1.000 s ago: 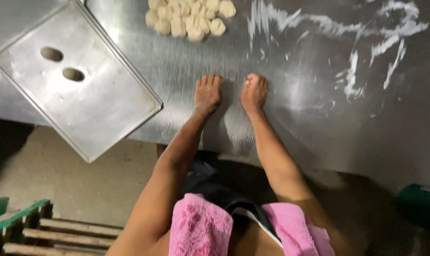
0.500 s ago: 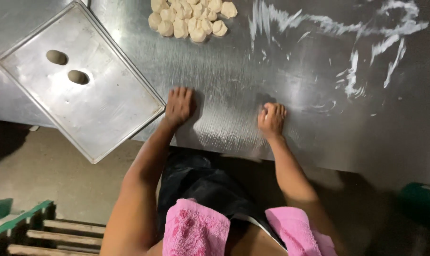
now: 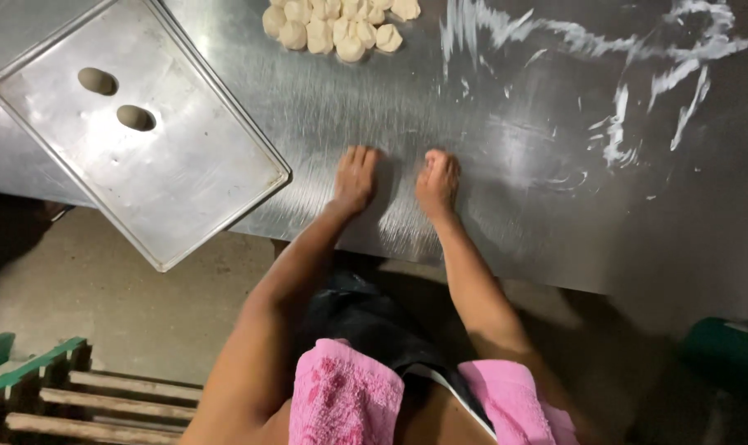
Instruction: Rolling small pieces of bread dough into uniform balls and placing them on a baking tray.
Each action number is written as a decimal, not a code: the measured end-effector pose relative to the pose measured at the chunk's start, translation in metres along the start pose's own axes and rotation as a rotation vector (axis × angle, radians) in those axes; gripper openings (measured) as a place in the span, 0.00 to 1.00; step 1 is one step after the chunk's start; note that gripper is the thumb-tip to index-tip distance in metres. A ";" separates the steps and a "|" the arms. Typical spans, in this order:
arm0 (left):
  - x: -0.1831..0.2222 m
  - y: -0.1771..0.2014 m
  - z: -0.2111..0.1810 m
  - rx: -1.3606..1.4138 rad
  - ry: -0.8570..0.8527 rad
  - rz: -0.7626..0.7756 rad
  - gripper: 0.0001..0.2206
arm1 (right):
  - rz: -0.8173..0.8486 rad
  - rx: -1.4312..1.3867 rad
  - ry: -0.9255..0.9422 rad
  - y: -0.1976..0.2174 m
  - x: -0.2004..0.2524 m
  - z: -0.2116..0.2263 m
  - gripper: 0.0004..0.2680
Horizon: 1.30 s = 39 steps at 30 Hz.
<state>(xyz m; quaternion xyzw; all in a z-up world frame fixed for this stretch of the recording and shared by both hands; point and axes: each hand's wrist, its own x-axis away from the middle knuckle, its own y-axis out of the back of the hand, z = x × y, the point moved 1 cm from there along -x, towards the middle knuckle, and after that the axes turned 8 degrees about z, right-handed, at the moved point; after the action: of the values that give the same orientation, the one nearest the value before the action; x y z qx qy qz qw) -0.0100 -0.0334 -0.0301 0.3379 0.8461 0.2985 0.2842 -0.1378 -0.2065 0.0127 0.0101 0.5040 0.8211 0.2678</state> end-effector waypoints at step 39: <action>0.125 0.259 0.128 0.116 0.521 -0.285 0.21 | 0.386 -0.676 0.010 -0.062 -0.031 0.211 0.16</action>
<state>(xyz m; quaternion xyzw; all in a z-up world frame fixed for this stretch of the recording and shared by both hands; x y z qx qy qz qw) 0.1054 0.2530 0.0314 0.1437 0.9451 0.2834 0.0767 -0.0238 -0.0253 0.0728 0.0121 0.1952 0.9761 0.0942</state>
